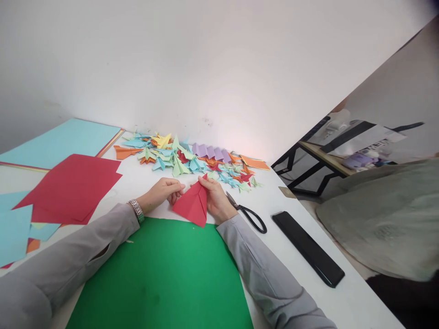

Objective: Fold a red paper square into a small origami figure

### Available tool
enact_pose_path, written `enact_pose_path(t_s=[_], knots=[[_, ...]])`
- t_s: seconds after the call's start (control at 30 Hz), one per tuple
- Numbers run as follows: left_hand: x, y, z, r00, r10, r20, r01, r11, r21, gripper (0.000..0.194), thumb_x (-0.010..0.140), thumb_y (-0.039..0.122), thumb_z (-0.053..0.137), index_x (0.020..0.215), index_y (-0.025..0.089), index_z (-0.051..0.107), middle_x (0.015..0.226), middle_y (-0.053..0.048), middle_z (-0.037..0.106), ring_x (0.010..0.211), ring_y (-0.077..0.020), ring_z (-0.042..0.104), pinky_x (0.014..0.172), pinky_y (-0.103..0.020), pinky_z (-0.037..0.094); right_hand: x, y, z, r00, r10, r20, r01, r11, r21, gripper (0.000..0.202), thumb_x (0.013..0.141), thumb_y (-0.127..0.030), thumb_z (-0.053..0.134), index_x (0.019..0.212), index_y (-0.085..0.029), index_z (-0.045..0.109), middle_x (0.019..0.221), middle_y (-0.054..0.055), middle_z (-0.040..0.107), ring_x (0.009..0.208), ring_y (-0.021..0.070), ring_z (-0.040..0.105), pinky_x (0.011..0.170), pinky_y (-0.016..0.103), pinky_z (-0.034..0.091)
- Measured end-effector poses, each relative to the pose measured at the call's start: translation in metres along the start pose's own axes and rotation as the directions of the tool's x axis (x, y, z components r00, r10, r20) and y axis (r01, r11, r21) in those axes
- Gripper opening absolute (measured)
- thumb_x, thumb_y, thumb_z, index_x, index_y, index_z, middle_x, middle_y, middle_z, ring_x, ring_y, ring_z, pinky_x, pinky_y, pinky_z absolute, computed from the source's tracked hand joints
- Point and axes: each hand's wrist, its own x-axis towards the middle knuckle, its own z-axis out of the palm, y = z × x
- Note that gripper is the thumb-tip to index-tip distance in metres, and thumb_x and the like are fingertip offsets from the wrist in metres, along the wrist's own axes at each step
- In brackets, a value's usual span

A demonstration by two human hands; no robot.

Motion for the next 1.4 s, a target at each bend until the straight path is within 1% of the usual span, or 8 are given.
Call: enact_pose_path(t_s=[0.2,0.27,0.4,0.5,0.7,0.9,1.17,1.4], knots=[[-0.001,-0.002,0.002,0.996,0.048,0.082,-0.058,0.99,0.127,0.027,0.073,0.038,0.061,0.061,0.013,0.058,0.051,0.003,0.05,0.049,-0.0086,0.045,0.05,-0.021,0.036,-0.015,0.004,0.014,0.995,-0.028,0.095,0.046,0.981,-0.187,0.027,0.056,-0.03,0.084,0.061,-0.016,0.063,0.055,-0.004,0.062,0.048,0.0085,0.052,0.052,0.023,0.041],[0.0,-0.004,0.002,0.996,0.048,0.08,-0.059,0.989,0.135,0.027,0.074,0.038,0.061,0.061,0.014,0.057,0.052,0.002,0.052,0.05,-0.0093,0.047,0.05,-0.021,0.037,-0.02,0.004,0.018,0.991,0.015,0.131,0.019,0.967,-0.253,0.027,0.055,-0.031,0.084,0.064,-0.016,0.065,0.058,-0.002,0.065,0.051,0.0111,0.056,0.054,0.025,0.043],[0.001,-0.006,0.001,0.993,0.059,0.097,-0.074,0.985,0.156,0.024,0.072,0.036,0.061,0.063,0.014,0.059,0.055,0.002,0.053,0.052,-0.01,0.047,0.051,-0.022,0.037,-0.023,0.004,0.021,0.991,0.034,0.129,0.008,0.949,-0.316,0.027,0.051,-0.029,0.086,0.063,-0.015,0.066,0.058,0.0,0.066,0.053,0.0133,0.057,0.055,0.027,0.043],[0.001,-0.005,0.0,0.99,0.084,0.111,-0.104,0.978,0.183,0.023,0.071,0.034,0.06,0.06,0.014,0.058,0.053,0.003,0.05,0.051,-0.0092,0.044,0.05,-0.022,0.035,-0.022,0.004,0.021,0.991,0.034,0.128,0.005,0.955,-0.296,0.026,0.051,-0.028,0.085,0.059,-0.014,0.065,0.055,0.0,0.064,0.05,0.0119,0.055,0.054,0.027,0.041],[0.0,0.001,0.0,0.986,0.101,0.131,-0.125,0.973,0.196,0.024,0.069,0.03,0.06,0.051,0.015,0.052,0.051,0.003,0.045,0.051,-0.0091,0.04,0.05,-0.022,0.033,-0.013,0.004,0.016,0.997,-0.041,0.063,0.052,0.982,-0.18,0.029,0.051,-0.026,0.084,0.046,-0.016,0.058,0.047,-0.004,0.055,0.047,0.0086,0.046,0.053,0.025,0.035],[0.0,0.0,0.0,0.984,0.113,0.138,-0.137,0.975,0.175,0.026,0.068,0.03,0.061,0.049,0.015,0.051,0.051,0.003,0.044,0.052,-0.0097,0.039,0.05,-0.022,0.032,-0.009,0.003,0.014,0.999,-0.031,0.027,0.035,0.985,-0.168,0.024,0.057,-0.034,0.08,0.051,-0.016,0.065,0.054,0.001,0.062,0.052,0.012,0.049,0.058,0.029,0.038],[0.001,-0.003,-0.002,0.979,0.125,0.161,-0.151,0.975,0.163,0.025,0.07,0.029,0.06,0.05,0.015,0.052,0.053,0.003,0.044,0.054,-0.0098,0.039,0.053,-0.023,0.031,-0.009,0.003,0.015,0.999,-0.051,0.0,0.05,0.982,-0.18,0.026,0.06,-0.037,0.077,0.05,-0.016,0.067,0.053,0.001,0.06,0.052,0.0122,0.049,0.06,0.029,0.039],[-0.003,0.002,0.001,0.99,0.09,0.108,-0.104,0.985,0.135,0.027,0.067,0.031,0.062,0.048,0.014,0.052,0.052,0.003,0.045,0.053,-0.0091,0.037,0.051,-0.023,0.028,-0.007,0.003,0.014,0.997,-0.079,0.001,0.078,0.981,-0.178,0.024,0.062,-0.035,0.076,0.05,-0.016,0.066,0.051,0.002,0.061,0.052,0.0136,0.05,0.06,0.03,0.041]])
